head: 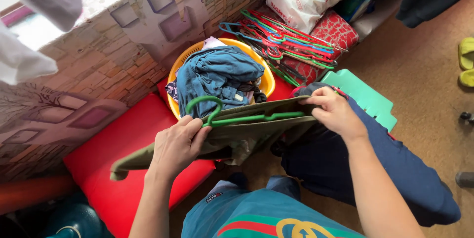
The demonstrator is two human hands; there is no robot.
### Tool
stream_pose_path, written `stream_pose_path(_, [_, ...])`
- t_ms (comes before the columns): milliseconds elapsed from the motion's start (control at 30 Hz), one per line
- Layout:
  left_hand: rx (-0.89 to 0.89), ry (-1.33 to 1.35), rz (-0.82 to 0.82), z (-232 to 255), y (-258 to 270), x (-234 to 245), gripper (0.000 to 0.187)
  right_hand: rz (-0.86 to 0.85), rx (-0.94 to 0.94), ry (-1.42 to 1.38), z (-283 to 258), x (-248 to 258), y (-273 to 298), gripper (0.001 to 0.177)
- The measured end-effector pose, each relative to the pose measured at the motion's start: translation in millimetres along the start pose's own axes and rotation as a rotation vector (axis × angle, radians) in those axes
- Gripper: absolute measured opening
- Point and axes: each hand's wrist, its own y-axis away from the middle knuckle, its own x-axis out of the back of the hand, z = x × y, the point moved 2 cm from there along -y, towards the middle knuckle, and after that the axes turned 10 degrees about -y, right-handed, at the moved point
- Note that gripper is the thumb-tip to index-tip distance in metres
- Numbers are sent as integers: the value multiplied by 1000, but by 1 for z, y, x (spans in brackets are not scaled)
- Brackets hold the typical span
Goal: Hanging various shirts and garments onto plastic clothes hangers from a pile.
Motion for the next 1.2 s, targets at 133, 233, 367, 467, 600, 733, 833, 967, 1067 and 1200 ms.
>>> stream_pose_path(133, [-11,-46,3,2,-3,2,30,-13,171,208,-51,14,14,39])
stream_pose_path(233, [-45,-41,54,16,-6,14,29,-94,-3,33,-120,13,39,37])
stream_pose_path(367, [-128,37,124,31,-7,41,28,44,431,-92,-167,16,53,33])
stream_pose_path(467, [-157,99,155,34,-12,54,24,159,469,139,-147,11,61,33])
stream_pose_path(600, [-184,359,211,19,-18,46,15,237,253,63,-109,-1,88,21])
stream_pose_path(733, [-238,547,288,19,-33,31,12,275,215,38,-117,-5,124,19])
stream_pose_path(833, [-298,459,228,39,-42,38,31,474,125,-9,-95,3,144,13])
stream_pose_path(967, [-447,239,22,52,-46,20,31,683,-87,-118,-54,28,158,13])
stream_pose_path(1067, [-544,183,-15,69,-48,14,36,629,-42,-105,-63,33,152,12])
stream_pose_path(1200, [-569,193,5,80,-55,17,34,545,127,-91,-82,39,146,10])
